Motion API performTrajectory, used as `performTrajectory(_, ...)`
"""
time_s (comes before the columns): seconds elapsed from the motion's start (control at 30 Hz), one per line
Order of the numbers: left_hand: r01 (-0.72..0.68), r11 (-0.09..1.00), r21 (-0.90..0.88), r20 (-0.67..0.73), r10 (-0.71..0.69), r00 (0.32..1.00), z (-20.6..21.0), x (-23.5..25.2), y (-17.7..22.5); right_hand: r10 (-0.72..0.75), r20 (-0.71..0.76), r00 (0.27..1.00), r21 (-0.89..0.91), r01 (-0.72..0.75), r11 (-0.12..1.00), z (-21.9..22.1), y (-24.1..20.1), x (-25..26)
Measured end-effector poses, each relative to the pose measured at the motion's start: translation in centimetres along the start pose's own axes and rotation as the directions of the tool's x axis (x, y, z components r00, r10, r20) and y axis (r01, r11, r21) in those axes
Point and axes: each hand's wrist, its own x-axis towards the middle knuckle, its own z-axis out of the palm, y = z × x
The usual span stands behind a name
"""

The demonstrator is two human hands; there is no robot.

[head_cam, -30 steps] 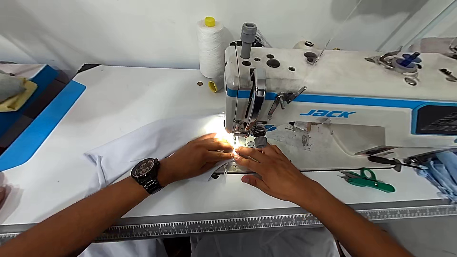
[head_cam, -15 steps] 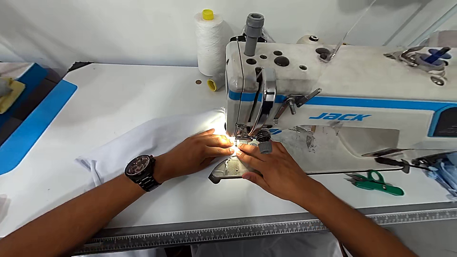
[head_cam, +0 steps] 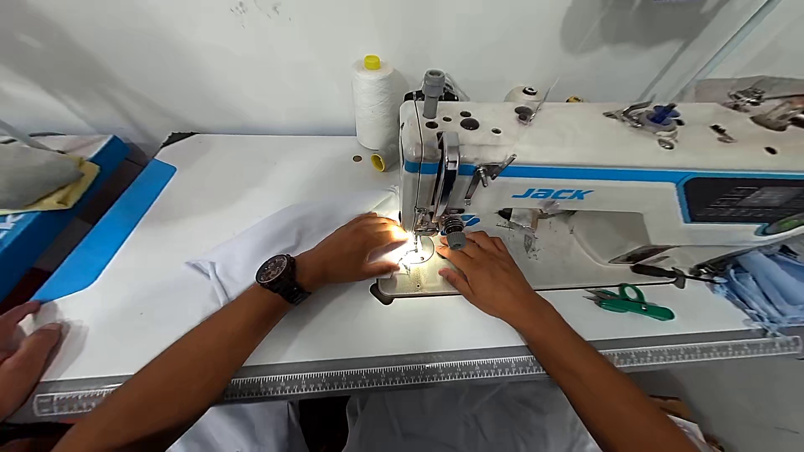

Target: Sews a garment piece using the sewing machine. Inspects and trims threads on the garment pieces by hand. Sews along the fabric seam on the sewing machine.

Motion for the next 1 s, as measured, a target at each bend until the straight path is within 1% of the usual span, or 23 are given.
performTrajectory(0.07, 0.018, 1.0, -0.016, -0.011, -0.018, 1.0, -0.8, -0.8, 0.5, 0.026, -0.031, 0.999, 0.004, -0.026, 1.0, -0.3, 0.4, -0.5)
performTrajectory(0.13, 0.034, 0.997, -0.064, 0.01, -0.033, 0.999, -1.3, -1.9, 0.6, 0.076, -0.058, 0.995, 0.026, -0.075, 0.997, -0.7, 0.1, -1.0)
performTrajectory(0.2, 0.094, 0.975, -0.202, 0.043, -0.087, 0.995, -1.1, -3.0, 0.6, 0.125, -0.086, 0.988, 0.098, -0.116, 0.988, -1.0, -1.4, -1.9)
performTrajectory(0.27, 0.198, 0.916, -0.35, 0.044, -0.196, 0.98, -1.2, -3.8, 1.3, 0.167, -0.087, 0.982, 0.218, -0.144, 0.965, -0.7, -4.6, -3.3)
performTrajectory(0.3, 0.264, 0.87, -0.417, 0.039, -0.273, 0.961, -1.4, -4.1, 2.3, 0.173, -0.087, 0.981, 0.26, -0.146, 0.955, -0.4, -6.6, -3.8)
performTrajectory(0.37, 0.365, 0.755, -0.544, 0.05, -0.406, 0.913, -2.0, -5.0, 5.7, 0.219, -0.093, 0.971, 0.26, -0.188, 0.947, 0.3, -10.8, -4.3)
performTrajectory(0.43, 0.424, 0.57, -0.704, 0.089, -0.522, 0.849, -2.4, -5.9, 10.8, 0.319, -0.088, 0.944, 0.236, -0.292, 0.927, 0.5, -14.3, -3.9)
performTrajectory(0.47, 0.422, 0.467, -0.777, 0.093, -0.578, 0.811, -2.3, -6.3, 13.5, 0.362, -0.092, 0.928, 0.245, -0.332, 0.911, 0.6, -15.4, -3.5)
performTrajectory(0.5, 0.391, 0.406, -0.826, 0.081, -0.602, 0.795, -2.2, -6.9, 15.5, 0.391, -0.091, 0.916, 0.273, -0.355, 0.894, 0.7, -16.1, -3.2)
performTrajectory(0.53, 0.34, 0.384, -0.858, 0.045, -0.604, 0.796, -2.0, -7.5, 17.0, 0.406, -0.101, 0.908, 0.324, -0.356, 0.877, 0.5, -16.5, -3.1)
performTrajectory(0.57, 0.274, 0.383, -0.882, -0.013, -0.602, 0.799, -2.0, -8.1, 18.1, 0.4, -0.101, 0.911, 0.411, -0.328, 0.85, 0.1, -16.8, -3.2)
performTrajectory(0.6, 0.221, 0.379, -0.899, -0.067, -0.616, 0.785, -2.1, -8.5, 19.0, 0.375, -0.089, 0.923, 0.529, -0.275, 0.803, -0.5, -16.8, -3.4)
performTrajectory(0.63, 0.196, 0.369, -0.909, -0.096, -0.641, 0.762, -2.3, -9.0, 19.8, 0.333, -0.056, 0.941, 0.658, -0.216, 0.722, -0.9, -16.8, -3.4)
performTrajectory(0.67, 0.203, 0.371, -0.906, -0.104, -0.661, 0.743, -2.6, -9.4, 20.2, 0.274, -0.016, 0.962, 0.759, -0.167, 0.63, -1.3, -17.0, -3.5)
performTrajectory(0.7, 0.239, 0.405, -0.883, -0.111, -0.673, 0.731, -2.5, -9.9, 20.5, 0.225, 0.024, 0.974, 0.806, -0.152, 0.572, -1.7, -17.3, -3.7)
performTrajectory(0.73, 0.299, 0.466, -0.832, -0.121, -0.68, 0.723, -2.0, -10.3, 20.5, 0.194, 0.047, 0.98, 0.801, -0.153, 0.578, -1.7, -17.5, -3.7)
performTrajectory(0.77, 0.372, 0.513, -0.774, -0.125, -0.699, 0.704, -1.3, -10.6, 20.5, 0.183, 0.074, 0.98, 0.776, -0.172, 0.607, -1.1, -17.5, -3.4)
performTrajectory(0.83, 0.472, 0.536, -0.7, -0.156, -0.759, 0.632, 0.3, -10.7, 20.6, 0.172, 0.09, 0.981, 0.732, -0.182, 0.656, 0.3, -17.7, -3.1)
performTrajectory(0.87, 0.499, 0.545, -0.674, -0.174, -0.773, 0.61, 0.7, -10.6, 20.6, 0.175, 0.07, 0.982, 0.698, -0.174, 0.694, 0.6, -17.9, -3.1)
performTrajectory(0.93, 0.502, 0.556, -0.663, -0.202, -0.778, 0.595, 0.9, -10.5, 20.7, 0.197, 0.002, 0.98, 0.604, -0.158, 0.781, 0.9, -18.9, -3.3)
performTrajectory(1.0, 0.424, 0.52, -0.742, -0.226, -0.789, 0.572, 0.5, -11.4, 20.8, 0.226, -0.035, 0.974, 0.508, -0.177, 0.843, 0.8, -19.5, -3.8)
